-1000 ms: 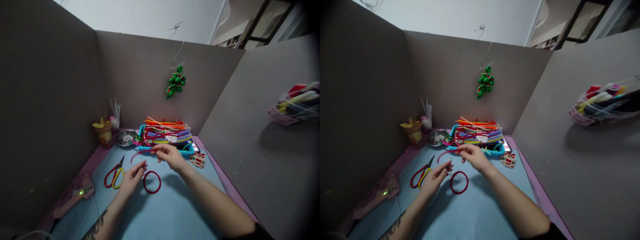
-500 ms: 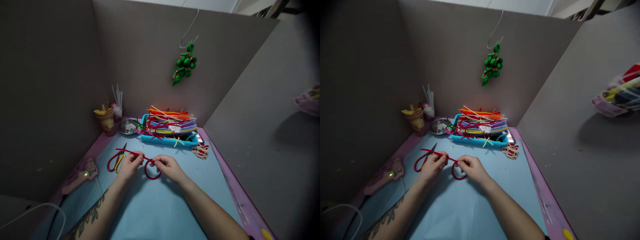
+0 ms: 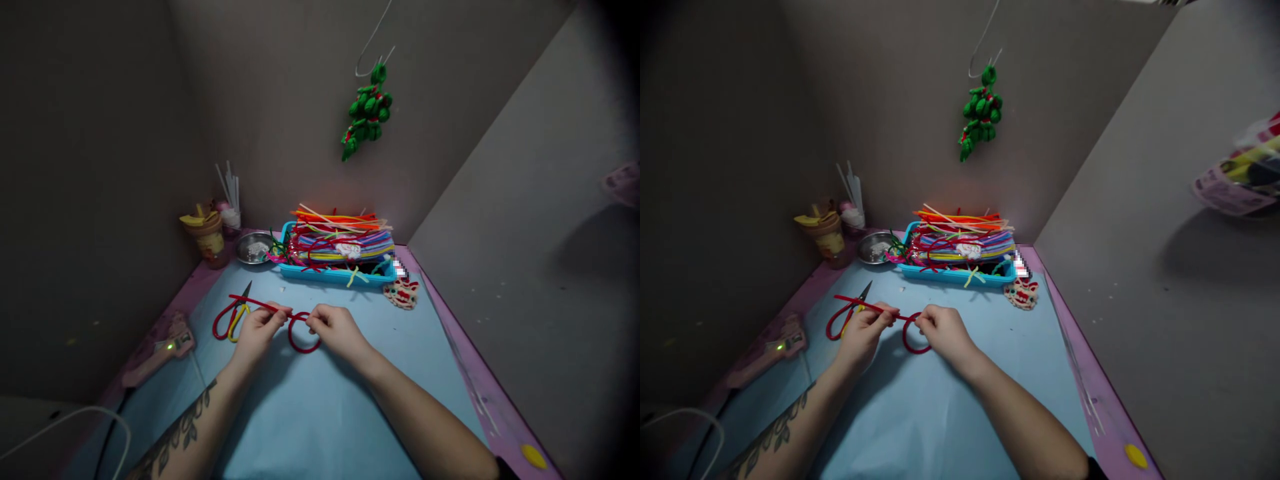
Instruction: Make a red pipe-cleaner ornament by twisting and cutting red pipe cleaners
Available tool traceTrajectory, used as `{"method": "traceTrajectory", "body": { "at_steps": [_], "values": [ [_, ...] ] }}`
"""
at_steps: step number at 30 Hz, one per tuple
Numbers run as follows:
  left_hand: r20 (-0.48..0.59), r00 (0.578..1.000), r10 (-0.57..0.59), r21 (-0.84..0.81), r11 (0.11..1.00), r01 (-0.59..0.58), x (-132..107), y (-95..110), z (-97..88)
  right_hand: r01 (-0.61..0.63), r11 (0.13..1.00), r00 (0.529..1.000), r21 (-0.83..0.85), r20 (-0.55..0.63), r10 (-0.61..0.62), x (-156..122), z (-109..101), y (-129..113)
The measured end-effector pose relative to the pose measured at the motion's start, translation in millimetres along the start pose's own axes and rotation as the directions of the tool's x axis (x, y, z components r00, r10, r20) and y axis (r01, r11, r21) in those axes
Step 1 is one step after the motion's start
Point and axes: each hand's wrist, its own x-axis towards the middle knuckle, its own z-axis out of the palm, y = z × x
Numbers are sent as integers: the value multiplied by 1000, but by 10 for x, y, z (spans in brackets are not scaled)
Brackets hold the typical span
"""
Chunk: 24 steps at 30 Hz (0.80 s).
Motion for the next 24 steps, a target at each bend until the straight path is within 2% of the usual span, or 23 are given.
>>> {"method": "traceTrajectory", "body": {
  "at_steps": [3,5,10,12,17,24],
  "values": [
    [-1,1000,-15,30,999,15,9,-12,-4,-1,1000,1000,-24,-6,1,12,-15,2],
    [-31,999,-23,-9,1000,23,36,-23,-23,2,1000,1000,-26,-6,-3,23,-33,14],
    [-175,980,-96,-342,939,31,145,0,-109,28,999,999,-41,-40,-30,54,-83,66],
    [-225,967,-124,-404,914,23,182,19,-148,43,997,998,-56,-43,-46,64,-97,84],
    [-304,946,-110,-381,924,-15,224,43,-214,61,992,997,-112,-49,-67,73,-101,120],
    [-334,929,-158,-396,918,13,243,67,-230,75,975,994,-210,-60,-90,56,-104,111]
  ]
}}
